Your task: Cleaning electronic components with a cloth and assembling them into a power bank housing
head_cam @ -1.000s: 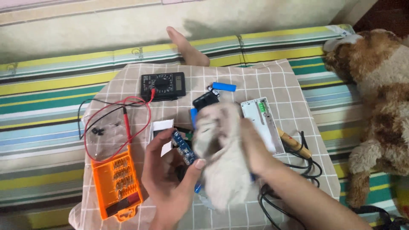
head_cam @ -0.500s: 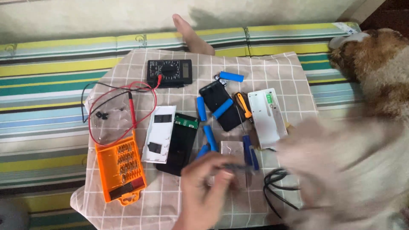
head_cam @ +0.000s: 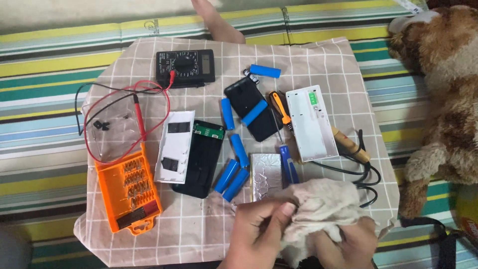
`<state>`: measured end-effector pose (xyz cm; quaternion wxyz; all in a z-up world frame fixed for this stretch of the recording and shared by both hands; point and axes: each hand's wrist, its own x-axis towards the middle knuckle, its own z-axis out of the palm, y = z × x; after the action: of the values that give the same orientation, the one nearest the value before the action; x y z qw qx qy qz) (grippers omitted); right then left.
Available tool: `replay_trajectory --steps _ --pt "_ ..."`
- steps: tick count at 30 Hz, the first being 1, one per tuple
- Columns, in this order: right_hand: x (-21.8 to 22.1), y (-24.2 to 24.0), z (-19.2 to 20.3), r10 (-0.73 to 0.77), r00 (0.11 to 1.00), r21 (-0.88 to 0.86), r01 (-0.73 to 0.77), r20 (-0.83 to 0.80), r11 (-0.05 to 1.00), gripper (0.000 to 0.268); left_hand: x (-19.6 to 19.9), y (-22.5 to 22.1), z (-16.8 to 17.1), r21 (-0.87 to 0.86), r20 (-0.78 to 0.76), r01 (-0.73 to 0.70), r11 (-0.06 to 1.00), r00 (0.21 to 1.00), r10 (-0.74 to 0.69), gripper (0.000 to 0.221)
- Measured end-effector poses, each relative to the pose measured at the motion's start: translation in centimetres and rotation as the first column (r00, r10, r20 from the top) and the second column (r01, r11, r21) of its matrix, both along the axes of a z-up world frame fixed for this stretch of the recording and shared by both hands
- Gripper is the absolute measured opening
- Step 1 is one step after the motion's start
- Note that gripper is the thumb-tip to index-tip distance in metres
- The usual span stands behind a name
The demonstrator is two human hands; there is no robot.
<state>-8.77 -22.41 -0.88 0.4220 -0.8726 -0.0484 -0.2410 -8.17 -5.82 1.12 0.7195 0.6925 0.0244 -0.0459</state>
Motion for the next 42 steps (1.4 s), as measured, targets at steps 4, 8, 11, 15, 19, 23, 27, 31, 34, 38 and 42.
replay_trajectory --steps 4,8,11,15,19,23,27,31,34,38,42 --pt "-0.6 -2.0 -2.2 0.058 0.966 0.077 -0.040 -0.253 0.996 0.019 0.0 0.6 0.4 -0.001 -0.017 -0.136 0.991 0.991 0.136 0.034" --pt "0.7 -2.5 -0.6 0.314 0.922 0.087 -0.302 -0.226 0.949 0.024 -0.7 0.6 -0.1 -0.057 -0.112 -0.216 0.975 0.972 0.208 0.047" --pt "0.8 -2.8 -0.2 0.283 0.925 0.079 -0.272 -0.254 0.959 0.022 -0.4 0.5 0.5 -0.060 0.007 -0.264 0.963 0.964 0.265 0.045" --pt "-0.2 -1.7 1.1 0.049 0.887 0.141 0.019 -0.459 0.990 0.038 -0.2 0.0 0.5 -0.042 0.021 -0.306 0.951 0.951 0.307 0.049" --pt "-1.0 -4.1 -2.1 0.130 0.950 0.080 -0.111 -0.283 0.991 0.021 0.3 -0.1 0.7 -0.042 0.057 -0.356 0.934 0.932 0.358 0.046" --pt "-0.6 -3.4 -1.5 -0.113 0.944 0.142 0.163 -0.309 0.976 0.016 1.6 0.0 2.1 -0.264 0.093 -0.378 0.887 0.906 0.413 0.037" --pt "1.2 -1.8 -1.6 -0.044 0.979 0.317 0.107 -0.199 0.942 0.022 1.4 -0.6 1.3 -0.370 -0.162 -0.382 0.847 0.924 0.346 0.045" --pt "2.1 0.1 -0.4 -0.009 0.983 0.357 0.074 -0.181 0.931 0.017 1.4 -1.0 1.3 -0.164 0.021 -0.319 0.934 0.945 0.326 0.020" --pt "2.3 0.5 0.3 -0.006 0.987 0.283 0.051 -0.159 0.958 0.019 1.8 -0.6 1.7 -0.108 0.092 -0.356 0.928 0.926 0.366 0.011" --pt "2.2 0.1 -0.6 -0.018 0.997 0.215 0.034 -0.075 0.976 0.020 1.8 -0.4 1.8 -0.249 0.070 -0.352 0.902 0.923 0.380 0.008" --pt "2.4 -0.5 -1.5 -0.160 0.971 0.317 0.212 -0.180 0.924 0.029 1.7 0.0 1.7 -0.231 0.124 -0.338 0.912 0.920 0.372 0.006"
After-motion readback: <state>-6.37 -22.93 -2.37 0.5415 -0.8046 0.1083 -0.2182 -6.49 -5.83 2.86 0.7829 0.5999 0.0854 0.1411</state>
